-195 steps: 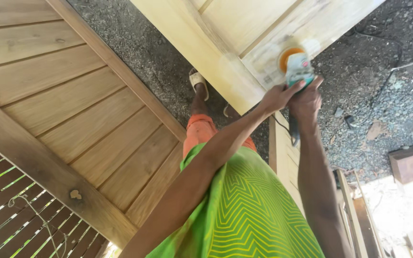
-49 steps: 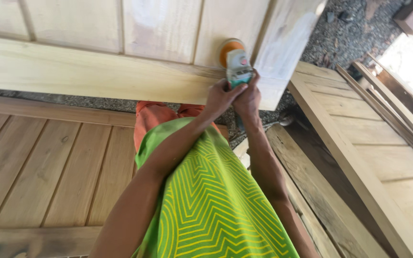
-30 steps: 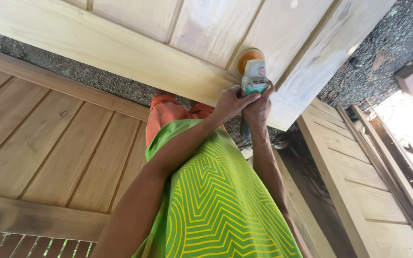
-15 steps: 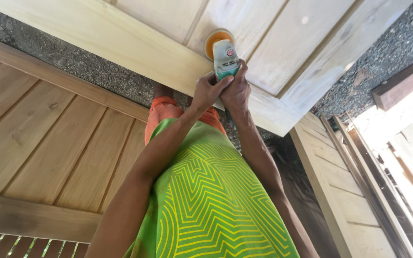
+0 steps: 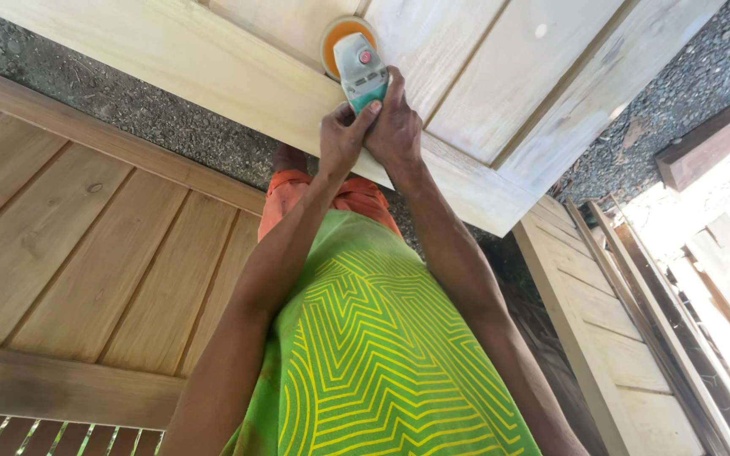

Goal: The person uses an electric orbital sander to smooth the surface of a large wooden door or panel. The person moves the sander systematically across the wood, occasionally using their left hand to steady the panel or wipe away dust.

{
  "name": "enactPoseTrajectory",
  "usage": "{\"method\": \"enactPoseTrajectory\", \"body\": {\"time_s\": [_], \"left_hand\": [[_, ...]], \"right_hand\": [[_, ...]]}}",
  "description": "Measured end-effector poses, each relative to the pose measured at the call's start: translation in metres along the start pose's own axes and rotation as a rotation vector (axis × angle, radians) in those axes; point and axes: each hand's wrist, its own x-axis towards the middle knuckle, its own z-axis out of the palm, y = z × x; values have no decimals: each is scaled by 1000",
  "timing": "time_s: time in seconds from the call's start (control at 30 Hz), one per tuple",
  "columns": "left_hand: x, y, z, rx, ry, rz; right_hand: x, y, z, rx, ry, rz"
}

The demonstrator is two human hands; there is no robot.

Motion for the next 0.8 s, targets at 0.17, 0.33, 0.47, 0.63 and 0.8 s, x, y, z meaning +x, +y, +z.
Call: {"method": "enactPoseTrajectory", "body": {"time_s": [0.17, 0.33, 0.47, 0.63, 0.8], "left_hand": [[0, -10, 36, 215, 10, -48], [3, 7, 57, 267, 21, -10], [6, 12, 49, 232, 14, -48], [-7, 0, 36, 110, 28, 22], [8, -1, 46, 202, 16, -10]], "right_hand": [[-3, 24, -26, -20, 28, 76], [-2, 31, -47, -75, 91, 37], [3, 23, -43, -85, 69, 42], [-1, 12, -37, -96, -2, -17], [7, 25, -43, -58, 11, -39]]}}
